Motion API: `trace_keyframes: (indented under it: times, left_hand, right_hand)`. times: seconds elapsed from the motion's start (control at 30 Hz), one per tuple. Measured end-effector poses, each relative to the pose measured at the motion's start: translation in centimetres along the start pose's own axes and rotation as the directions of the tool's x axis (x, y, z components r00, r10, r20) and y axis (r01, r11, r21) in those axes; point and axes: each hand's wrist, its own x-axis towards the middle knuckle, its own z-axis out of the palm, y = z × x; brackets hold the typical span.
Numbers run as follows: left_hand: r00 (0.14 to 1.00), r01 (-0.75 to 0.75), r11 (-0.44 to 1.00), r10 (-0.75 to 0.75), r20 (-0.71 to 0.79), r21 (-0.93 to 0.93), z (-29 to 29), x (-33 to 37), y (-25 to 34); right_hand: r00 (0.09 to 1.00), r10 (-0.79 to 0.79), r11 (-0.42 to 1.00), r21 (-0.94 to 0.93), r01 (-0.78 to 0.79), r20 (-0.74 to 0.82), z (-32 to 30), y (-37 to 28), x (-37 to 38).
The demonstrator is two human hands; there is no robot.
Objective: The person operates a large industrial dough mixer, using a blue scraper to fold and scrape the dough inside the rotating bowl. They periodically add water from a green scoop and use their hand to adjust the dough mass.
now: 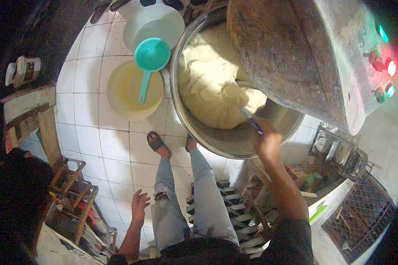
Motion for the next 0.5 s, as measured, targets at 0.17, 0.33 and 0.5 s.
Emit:
trace_keyframes:
  times: [0.17,0.33,0.5]
  left_hand:
    - [0.999,0.03,0.999,-0.03,0.011,-0.009,-0.1,1.8,-0.1]
    - [0.997,-0.072,0.997,0.073,0.04,-0.019,-0.1,1.9,0.8]
    - [1.0,0.005,1.0,-0.006,-0.013,-0.015,-2.9,1.4,-0.7]
  right_hand:
    - [0.98,0.189,0.889,-0.412,-0.2,-0.066,3.9,6.8,5.9]
    - [0.993,0.07,0.926,-0.376,-0.031,0.09,8.3,2.4,4.6]
    - [0.997,-0.059,0.989,-0.136,0.053,-0.041,-0.8,1.5,0.3]
